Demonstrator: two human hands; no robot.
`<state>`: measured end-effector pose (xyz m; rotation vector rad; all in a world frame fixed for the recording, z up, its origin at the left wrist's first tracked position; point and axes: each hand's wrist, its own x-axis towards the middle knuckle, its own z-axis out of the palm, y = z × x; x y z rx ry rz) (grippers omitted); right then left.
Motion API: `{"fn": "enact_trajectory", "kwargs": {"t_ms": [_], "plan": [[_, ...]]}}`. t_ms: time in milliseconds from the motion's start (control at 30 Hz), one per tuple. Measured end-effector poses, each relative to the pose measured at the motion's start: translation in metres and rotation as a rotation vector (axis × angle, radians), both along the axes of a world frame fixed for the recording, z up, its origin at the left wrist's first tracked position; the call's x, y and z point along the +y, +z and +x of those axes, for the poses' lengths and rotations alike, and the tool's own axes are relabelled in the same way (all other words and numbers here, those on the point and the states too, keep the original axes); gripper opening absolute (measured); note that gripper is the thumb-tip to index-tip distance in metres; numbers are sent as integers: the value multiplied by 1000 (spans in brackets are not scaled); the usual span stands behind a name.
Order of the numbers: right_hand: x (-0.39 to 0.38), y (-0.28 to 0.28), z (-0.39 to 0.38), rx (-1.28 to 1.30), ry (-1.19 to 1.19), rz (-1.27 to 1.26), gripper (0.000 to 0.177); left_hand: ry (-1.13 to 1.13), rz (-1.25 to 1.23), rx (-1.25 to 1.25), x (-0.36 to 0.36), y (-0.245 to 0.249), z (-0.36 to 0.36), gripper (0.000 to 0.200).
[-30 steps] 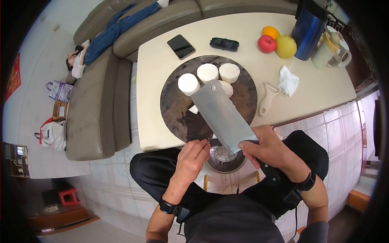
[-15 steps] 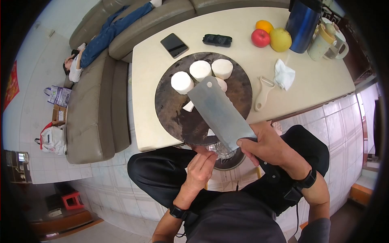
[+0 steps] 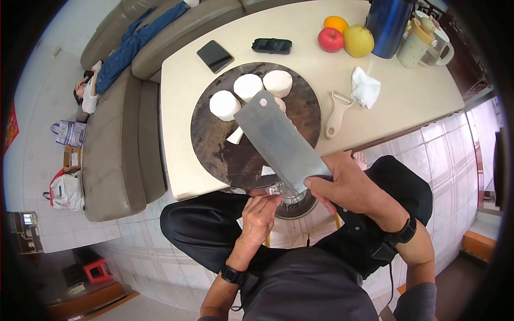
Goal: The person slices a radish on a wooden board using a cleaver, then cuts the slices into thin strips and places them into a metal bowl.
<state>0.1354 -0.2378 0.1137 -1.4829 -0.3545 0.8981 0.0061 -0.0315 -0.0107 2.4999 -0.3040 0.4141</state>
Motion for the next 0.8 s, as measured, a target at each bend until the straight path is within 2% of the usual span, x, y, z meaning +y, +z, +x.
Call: {"fn": "enact_trajectory", "kwargs": {"t_ms": [200, 267, 433, 500, 800], "plan": [[-2, 1, 2, -50, 2, -73, 19, -14, -38, -194, -8, 39, 9, 24], [-1, 2, 0, -74, -24, -96, 18, 90, -9, -262, -7, 53, 21, 28], [-3, 0, -2, -126, -40, -172, 17, 107, 99, -72, 2, 61, 39, 33], [-4, -2, -2, -134, 22, -292, 17, 96, 131, -50, 3, 60, 42, 35], [-1, -1, -4, -311, -26, -276, 18, -37, 185, 51, 18, 71, 52, 42]]}}
